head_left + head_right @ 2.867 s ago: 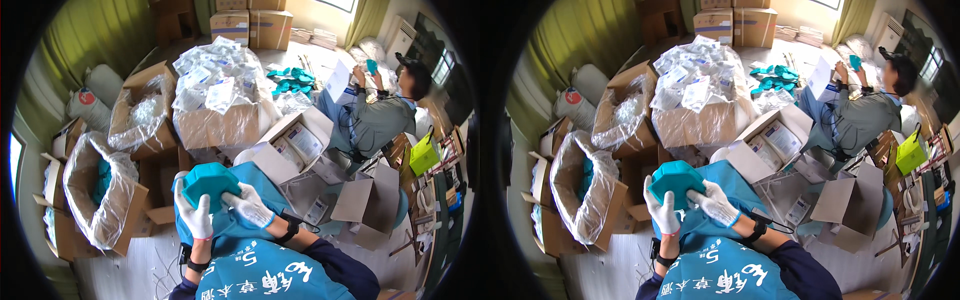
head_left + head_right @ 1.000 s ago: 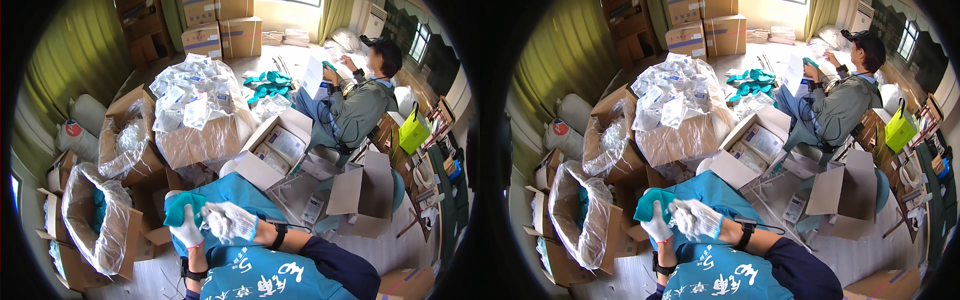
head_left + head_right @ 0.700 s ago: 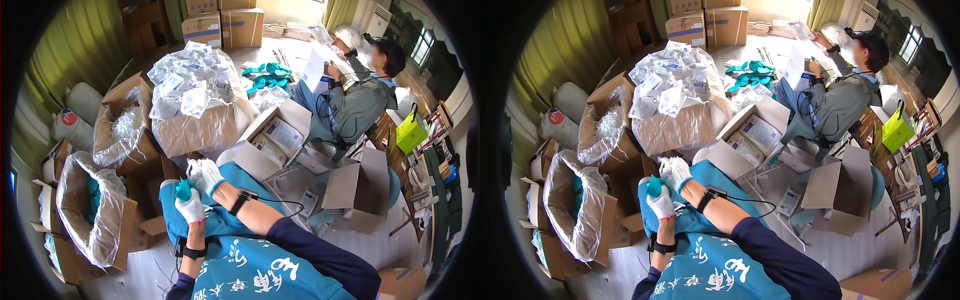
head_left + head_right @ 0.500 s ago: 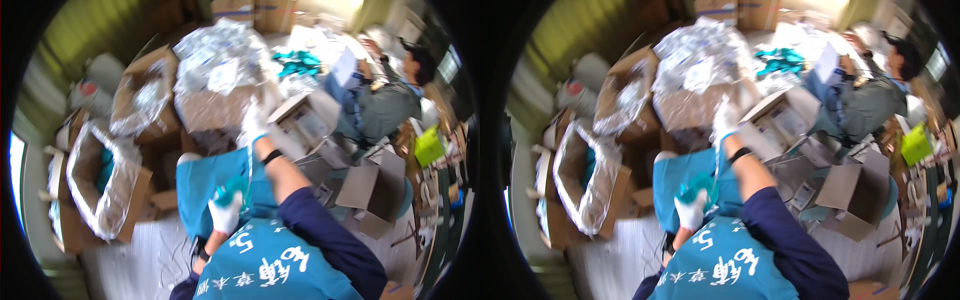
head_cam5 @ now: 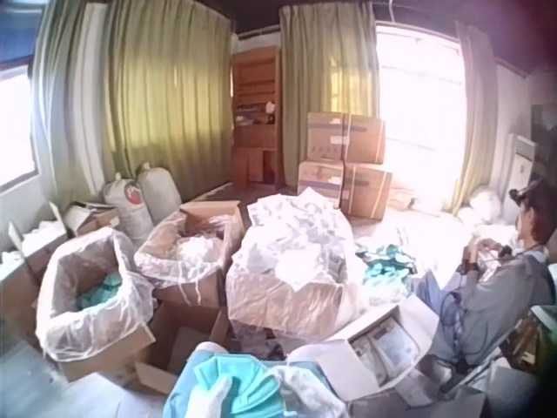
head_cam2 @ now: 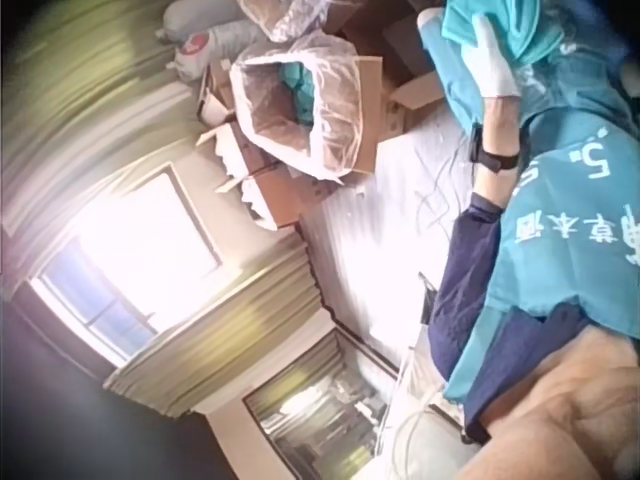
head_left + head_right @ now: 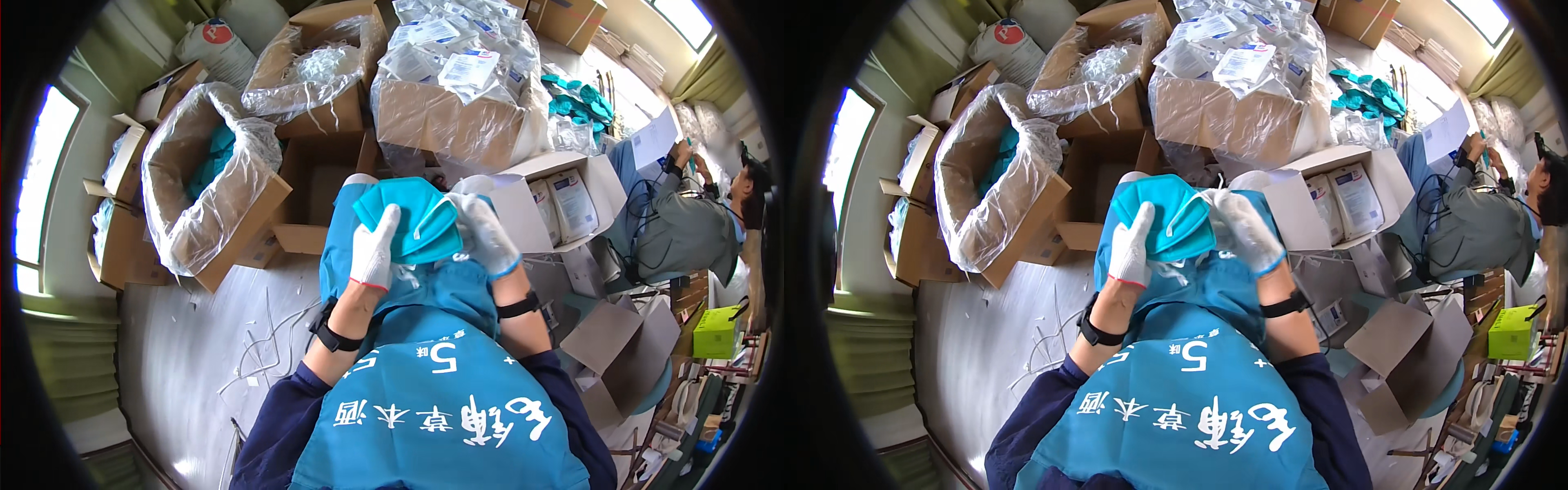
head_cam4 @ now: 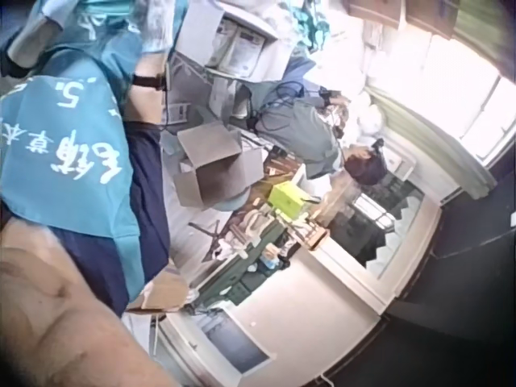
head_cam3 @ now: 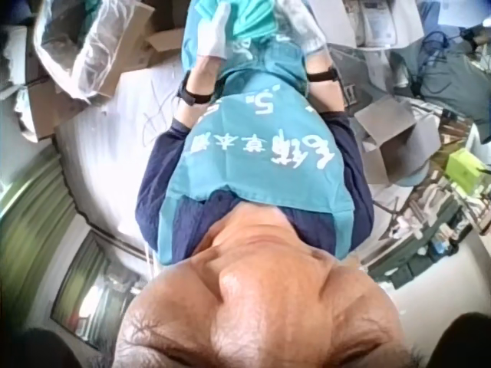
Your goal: The person sits on the floor and repeatedly packs teal face masks into small white paper bags. They fold the masks, place them inside the bags, and tie the bags closed with white strings. The person works continuously on their lap, surrounded by cardboard boxes and packaging materials.
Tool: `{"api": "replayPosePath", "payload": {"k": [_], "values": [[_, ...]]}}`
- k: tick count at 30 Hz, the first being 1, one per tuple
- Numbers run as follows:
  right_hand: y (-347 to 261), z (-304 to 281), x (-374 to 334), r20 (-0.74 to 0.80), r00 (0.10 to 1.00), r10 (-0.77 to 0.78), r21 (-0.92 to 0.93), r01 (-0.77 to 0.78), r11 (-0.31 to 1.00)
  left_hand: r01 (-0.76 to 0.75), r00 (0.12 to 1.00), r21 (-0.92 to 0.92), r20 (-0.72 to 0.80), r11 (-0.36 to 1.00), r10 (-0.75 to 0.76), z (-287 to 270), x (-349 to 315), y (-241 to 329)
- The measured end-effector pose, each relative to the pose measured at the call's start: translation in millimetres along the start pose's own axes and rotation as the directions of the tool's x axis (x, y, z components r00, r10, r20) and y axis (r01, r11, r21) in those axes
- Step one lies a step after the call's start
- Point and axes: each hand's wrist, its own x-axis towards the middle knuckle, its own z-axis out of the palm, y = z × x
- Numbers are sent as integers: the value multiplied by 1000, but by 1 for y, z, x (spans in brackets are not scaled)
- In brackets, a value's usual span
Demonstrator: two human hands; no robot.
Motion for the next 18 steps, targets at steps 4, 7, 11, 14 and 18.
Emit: {"api": "replayPosePath", "payload": {"k": [4, 7, 11, 14, 18], "values": [[-35, -7, -10, 232, 961, 148, -328, -66, 942, -241, 960, 132, -112, 962, 256, -22, 14, 7], [-19, -3, -16, -69, 996, 49, 136, -40, 990, -238, 962, 195, -88, 952, 259, -14, 8, 15], [-18, 6, 5, -259, 931, -259, 218, 317, 923, -298, 952, 357, 47, 885, 302, 0, -5, 5], [-21, 30, 16, -235, 967, -104, 485, 209, 849, -269, 961, 421, 63, 866, 269, -1, -4, -19], [-5, -4, 21, -73, 953, -293, -67, 288, 955, -224, 974, 430, 117, 875, 191, -7, -14, -14]]}}
